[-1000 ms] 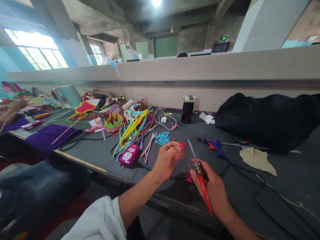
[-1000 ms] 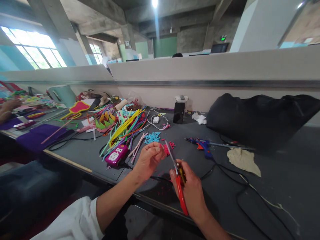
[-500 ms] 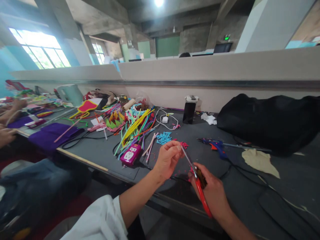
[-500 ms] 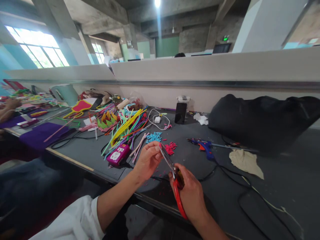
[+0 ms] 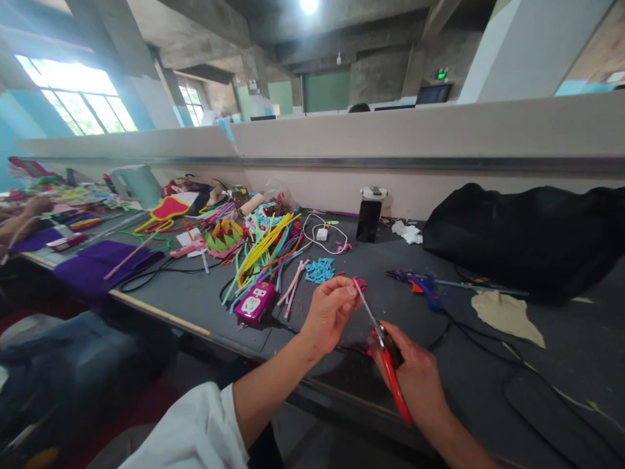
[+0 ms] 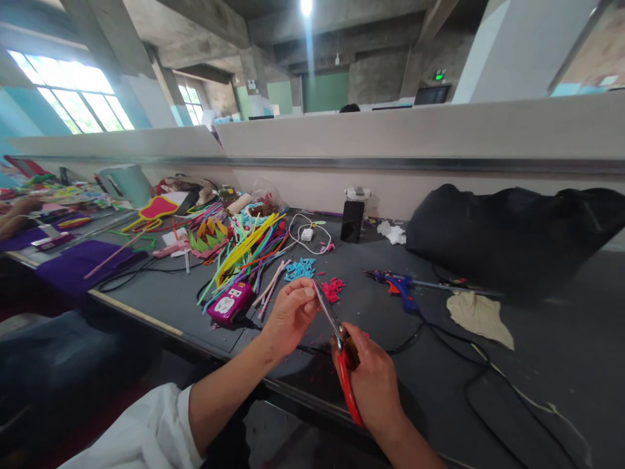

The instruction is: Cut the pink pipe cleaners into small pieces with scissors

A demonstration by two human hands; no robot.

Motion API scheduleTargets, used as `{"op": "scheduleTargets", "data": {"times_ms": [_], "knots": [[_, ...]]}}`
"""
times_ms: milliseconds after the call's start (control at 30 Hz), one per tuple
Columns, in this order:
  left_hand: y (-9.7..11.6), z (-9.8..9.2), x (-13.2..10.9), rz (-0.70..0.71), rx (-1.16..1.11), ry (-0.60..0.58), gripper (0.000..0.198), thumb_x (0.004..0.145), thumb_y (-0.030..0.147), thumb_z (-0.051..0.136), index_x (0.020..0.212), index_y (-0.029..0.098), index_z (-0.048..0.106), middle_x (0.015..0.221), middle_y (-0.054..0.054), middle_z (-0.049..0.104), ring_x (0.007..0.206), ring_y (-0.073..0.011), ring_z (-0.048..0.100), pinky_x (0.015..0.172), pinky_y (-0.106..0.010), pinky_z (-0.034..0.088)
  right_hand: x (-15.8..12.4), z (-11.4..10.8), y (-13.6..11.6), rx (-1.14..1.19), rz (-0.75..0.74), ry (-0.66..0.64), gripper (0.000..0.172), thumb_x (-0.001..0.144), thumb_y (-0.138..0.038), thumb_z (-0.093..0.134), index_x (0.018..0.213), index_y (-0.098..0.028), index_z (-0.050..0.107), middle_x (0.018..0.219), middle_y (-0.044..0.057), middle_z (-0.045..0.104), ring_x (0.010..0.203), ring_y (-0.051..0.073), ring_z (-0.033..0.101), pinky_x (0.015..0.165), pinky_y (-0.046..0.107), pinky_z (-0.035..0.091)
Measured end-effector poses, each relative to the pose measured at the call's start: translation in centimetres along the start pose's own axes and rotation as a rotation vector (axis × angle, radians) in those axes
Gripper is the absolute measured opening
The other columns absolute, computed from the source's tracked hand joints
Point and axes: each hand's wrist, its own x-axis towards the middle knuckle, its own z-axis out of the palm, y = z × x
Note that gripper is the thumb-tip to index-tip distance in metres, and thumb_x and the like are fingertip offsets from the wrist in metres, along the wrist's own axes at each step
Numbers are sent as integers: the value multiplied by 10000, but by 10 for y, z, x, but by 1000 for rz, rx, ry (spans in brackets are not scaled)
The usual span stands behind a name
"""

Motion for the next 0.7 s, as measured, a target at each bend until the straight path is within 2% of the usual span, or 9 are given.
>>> {"op": "scheduleTargets", "data": {"times_ms": [167,300,367,467,500,600,700], "knots": [[0,0,0,0,3,2,158,648,250,729,667,153,605,464,70,413,491,-69,394,603,-230,394,-1,2,-1,12,-19,13,234,899,-336,490,1014,-198,640,772,7,719,615,142,668,628,232,516],[-5,-8,9,41,92,-17,129,677,234,686,672,164,578,486,71,415,507,-75,397,609,-233,391,3,-4,0,15,39,43,257,895,-392,510,988,-196,647,786,10,725,624,140,678,608,217,511],[-10,-19,19,103,325,6,107,705,242,642,681,163,574,540,57,467,522,-77,411,589,-224,377,8,-11,2,22,73,81,279,898,-426,511,983,-200,651,841,20,732,681,149,693,634,218,518],[-20,-40,38,184,945,53,102,753,238,558,714,157,606,638,21,570,574,-97,482,596,-228,388,13,-23,4,14,110,156,324,877,-472,524,990,-203,664,887,32,733,725,170,698,695,250,531],[-23,-47,43,185,1051,52,80,730,203,564,718,155,627,650,13,592,585,-106,498,604,-235,390,14,-27,5,8,125,172,333,868,-482,531,987,-205,670,874,29,732,706,170,694,696,257,533],[-28,-60,52,192,1207,28,124,672,133,580,748,167,673,691,1,636,615,-129,519,617,-249,384,12,-35,8,-5,157,181,336,854,-493,542,977,-213,681,831,13,727,643,154,673,661,245,526],[-24,-62,52,235,1307,23,143,704,149,568,778,187,684,738,-10,648,656,-146,524,641,-262,380,7,-42,12,-30,163,192,337,845,-491,553,980,-213,687,807,7,722,623,143,659,646,231,514]]}}
